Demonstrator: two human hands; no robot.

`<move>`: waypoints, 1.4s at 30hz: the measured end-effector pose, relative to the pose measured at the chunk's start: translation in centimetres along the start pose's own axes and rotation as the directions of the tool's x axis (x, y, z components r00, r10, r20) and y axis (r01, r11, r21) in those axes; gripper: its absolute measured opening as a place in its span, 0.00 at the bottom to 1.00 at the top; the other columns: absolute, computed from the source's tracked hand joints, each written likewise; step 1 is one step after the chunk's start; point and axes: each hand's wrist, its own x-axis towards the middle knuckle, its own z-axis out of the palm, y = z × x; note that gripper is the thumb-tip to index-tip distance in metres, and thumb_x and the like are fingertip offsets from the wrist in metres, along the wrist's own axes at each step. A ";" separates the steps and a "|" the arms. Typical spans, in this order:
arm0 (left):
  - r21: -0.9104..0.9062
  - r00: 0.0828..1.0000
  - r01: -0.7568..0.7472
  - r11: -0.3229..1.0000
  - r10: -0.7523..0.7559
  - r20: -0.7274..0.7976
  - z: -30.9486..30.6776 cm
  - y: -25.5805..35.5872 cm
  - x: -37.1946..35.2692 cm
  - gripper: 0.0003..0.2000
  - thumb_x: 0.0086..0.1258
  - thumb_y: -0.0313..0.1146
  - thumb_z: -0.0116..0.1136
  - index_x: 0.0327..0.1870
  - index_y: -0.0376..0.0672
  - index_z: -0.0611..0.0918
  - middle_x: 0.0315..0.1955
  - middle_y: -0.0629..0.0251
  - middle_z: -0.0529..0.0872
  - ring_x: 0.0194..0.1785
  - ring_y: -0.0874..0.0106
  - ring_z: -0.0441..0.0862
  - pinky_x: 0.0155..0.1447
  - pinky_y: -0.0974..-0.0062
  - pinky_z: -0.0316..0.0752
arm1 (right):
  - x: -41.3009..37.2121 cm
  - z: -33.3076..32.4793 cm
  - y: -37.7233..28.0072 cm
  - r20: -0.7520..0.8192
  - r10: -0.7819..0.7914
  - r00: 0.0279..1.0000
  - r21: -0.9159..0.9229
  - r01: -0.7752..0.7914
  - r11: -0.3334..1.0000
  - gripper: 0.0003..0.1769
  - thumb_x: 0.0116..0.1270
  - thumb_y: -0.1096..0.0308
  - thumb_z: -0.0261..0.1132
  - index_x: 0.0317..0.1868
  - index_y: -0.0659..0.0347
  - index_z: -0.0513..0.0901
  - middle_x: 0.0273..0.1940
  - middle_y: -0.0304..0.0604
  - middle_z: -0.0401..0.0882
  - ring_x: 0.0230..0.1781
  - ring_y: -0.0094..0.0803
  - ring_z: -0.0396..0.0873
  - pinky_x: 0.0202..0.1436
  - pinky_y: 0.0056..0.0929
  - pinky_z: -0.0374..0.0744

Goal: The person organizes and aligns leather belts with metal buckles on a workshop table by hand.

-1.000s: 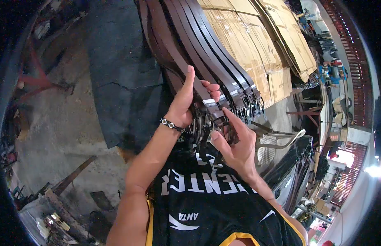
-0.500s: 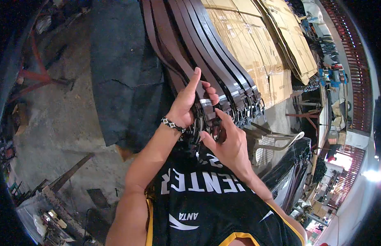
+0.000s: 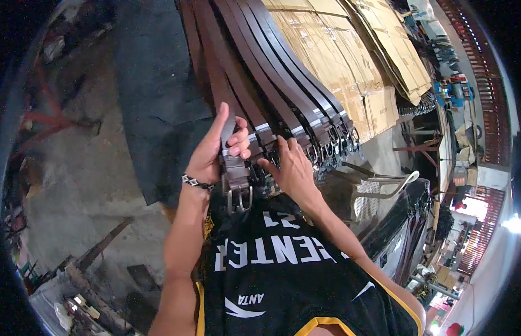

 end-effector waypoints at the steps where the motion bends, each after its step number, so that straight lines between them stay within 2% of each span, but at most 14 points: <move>1: 0.029 1.000 -0.001 1.000 0.001 -0.028 0.3 -0.2 0.2 0.25 0.80 0.60 0.50 0.41 0.42 0.80 0.18 0.77 0.64 0.19 0.80 0.65 0.31 0.76 0.71 | 0.0 0.5 0.7 -0.050 -0.056 0.997 0.012 0.056 0.998 0.37 0.66 0.51 0.74 0.63 0.71 0.75 0.46 0.58 0.78 0.50 0.54 0.80 0.54 0.46 0.79; 4: 0.027 0.998 0.001 1.000 0.000 -0.066 0.3 -1.2 0.9 0.25 0.80 0.59 0.51 0.41 0.42 0.79 0.19 0.77 0.68 0.21 0.80 0.68 0.33 0.75 0.73 | 0.4 0.0 1.4 -0.017 -0.123 0.992 -0.020 0.123 0.992 0.35 0.65 0.53 0.74 0.60 0.73 0.74 0.44 0.59 0.78 0.45 0.56 0.81 0.47 0.48 0.82; 7: 0.043 0.997 0.008 0.999 -0.005 -0.076 -0.2 -1.8 1.6 0.25 0.78 0.61 0.54 0.41 0.43 0.78 0.21 0.75 0.71 0.22 0.79 0.71 0.34 0.74 0.75 | 1.0 -1.0 1.6 -0.084 -0.150 0.985 -0.006 0.150 0.989 0.26 0.66 0.56 0.74 0.52 0.72 0.82 0.36 0.54 0.83 0.34 0.48 0.84 0.39 0.43 0.80; 10: 0.063 0.994 0.048 0.997 -0.042 -0.102 -0.7 -2.0 2.0 0.28 0.72 0.65 0.59 0.41 0.43 0.78 0.24 0.72 0.77 0.25 0.77 0.76 0.40 0.73 0.79 | 2.3 -5.6 0.0 0.095 0.108 0.990 0.266 -0.130 0.955 0.21 0.67 0.59 0.73 0.44 0.74 0.85 0.27 0.47 0.83 0.24 0.34 0.79 0.29 0.36 0.76; 11: 0.073 0.993 0.048 0.996 -0.039 -0.114 -1.1 -2.3 2.2 0.28 0.71 0.66 0.60 0.40 0.43 0.79 0.27 0.69 0.81 0.27 0.75 0.79 0.40 0.72 0.81 | 2.3 -6.1 0.5 0.047 0.132 0.990 0.435 -0.140 0.890 0.21 0.69 0.59 0.72 0.43 0.75 0.86 0.22 0.39 0.79 0.22 0.23 0.71 0.26 0.29 0.71; 12: 0.069 0.989 0.057 0.996 -0.047 -0.138 -1.0 -2.5 2.3 0.28 0.71 0.66 0.61 0.39 0.43 0.79 0.27 0.69 0.82 0.27 0.75 0.80 0.40 0.72 0.82 | 2.5 -8.0 -0.6 0.039 0.196 0.980 0.365 -0.196 0.910 0.23 0.66 0.57 0.72 0.45 0.73 0.87 0.28 0.54 0.85 0.25 0.34 0.81 0.32 0.36 0.77; 17: 0.169 0.992 0.038 0.985 -0.016 -0.128 -0.1 -3.2 3.7 0.32 0.72 0.68 0.54 0.42 0.41 0.82 0.36 0.60 0.89 0.38 0.67 0.88 0.45 0.69 0.86 | -0.7 -10.7 -4.1 -0.029 0.111 0.993 0.394 -0.091 0.915 0.24 0.66 0.57 0.74 0.47 0.74 0.86 0.31 0.54 0.84 0.25 0.38 0.80 0.32 0.37 0.78; 18: 0.201 0.994 0.021 0.979 0.001 -0.110 0.5 -3.3 3.9 0.34 0.73 0.70 0.52 0.43 0.40 0.83 0.38 0.58 0.90 0.41 0.65 0.90 0.46 0.67 0.87 | -1.2 -10.1 -3.9 -0.042 -0.013 0.999 0.352 0.027 0.936 0.25 0.65 0.56 0.76 0.47 0.74 0.84 0.35 0.56 0.84 0.26 0.43 0.82 0.32 0.38 0.79; 20: 0.191 0.986 0.060 0.980 -0.028 -0.167 1.7 -3.2 3.8 0.40 0.72 0.73 0.48 0.48 0.35 0.85 0.43 0.54 0.91 0.49 0.64 0.91 0.51 0.66 0.87 | -1.9 -9.0 -4.6 0.066 0.017 0.998 0.304 -0.036 0.952 0.25 0.64 0.58 0.77 0.48 0.74 0.83 0.36 0.57 0.84 0.29 0.49 0.83 0.33 0.40 0.80; 21: 0.196 0.984 0.034 0.980 0.001 -0.179 2.0 -3.3 4.1 0.40 0.72 0.73 0.48 0.48 0.34 0.85 0.43 0.54 0.91 0.48 0.64 0.91 0.51 0.67 0.87 | -2.1 -7.4 -4.4 -0.133 -0.099 0.986 0.291 0.134 0.947 0.25 0.64 0.60 0.77 0.50 0.73 0.83 0.29 0.51 0.81 0.26 0.34 0.78 0.31 0.32 0.77; 24: 0.178 0.985 0.040 0.983 -0.009 -0.173 1.3 -3.3 4.8 0.38 0.70 0.74 0.50 0.46 0.38 0.81 0.43 0.54 0.90 0.45 0.64 0.90 0.50 0.67 0.87 | -2.3 -8.1 -4.4 -0.003 0.010 1.000 0.318 -0.008 0.948 0.26 0.61 0.62 0.79 0.50 0.74 0.81 0.38 0.58 0.83 0.31 0.53 0.84 0.35 0.43 0.81; 28: 0.166 0.986 0.030 0.986 -0.002 -0.167 1.7 -3.5 5.0 0.36 0.70 0.72 0.52 0.49 0.40 0.78 0.45 0.53 0.90 0.45 0.64 0.90 0.49 0.66 0.87 | -2.2 -7.0 -3.4 -0.086 -0.060 0.994 0.242 0.079 0.967 0.27 0.61 0.61 0.80 0.51 0.73 0.81 0.31 0.50 0.83 0.27 0.35 0.80 0.33 0.32 0.78; 36: 0.066 0.999 0.049 0.997 -0.048 -0.003 1.2 -3.5 5.9 0.34 0.76 0.65 0.51 0.64 0.41 0.75 0.51 0.52 0.89 0.56 0.62 0.88 0.61 0.63 0.84 | -2.1 -6.7 -2.9 -0.051 -0.055 0.997 0.272 0.067 0.960 0.27 0.61 0.62 0.80 0.51 0.74 0.81 0.32 0.49 0.83 0.27 0.31 0.79 0.33 0.30 0.78; 42: -0.105 0.995 0.013 0.994 -0.003 0.100 1.5 -3.8 5.6 0.29 0.79 0.59 0.52 0.66 0.41 0.75 0.59 0.54 0.86 0.57 0.61 0.87 0.63 0.62 0.83 | -2.3 -6.5 -2.7 -0.063 -0.002 0.998 0.365 0.025 0.931 0.27 0.64 0.59 0.78 0.52 0.74 0.81 0.32 0.46 0.84 0.28 0.24 0.77 0.31 0.27 0.76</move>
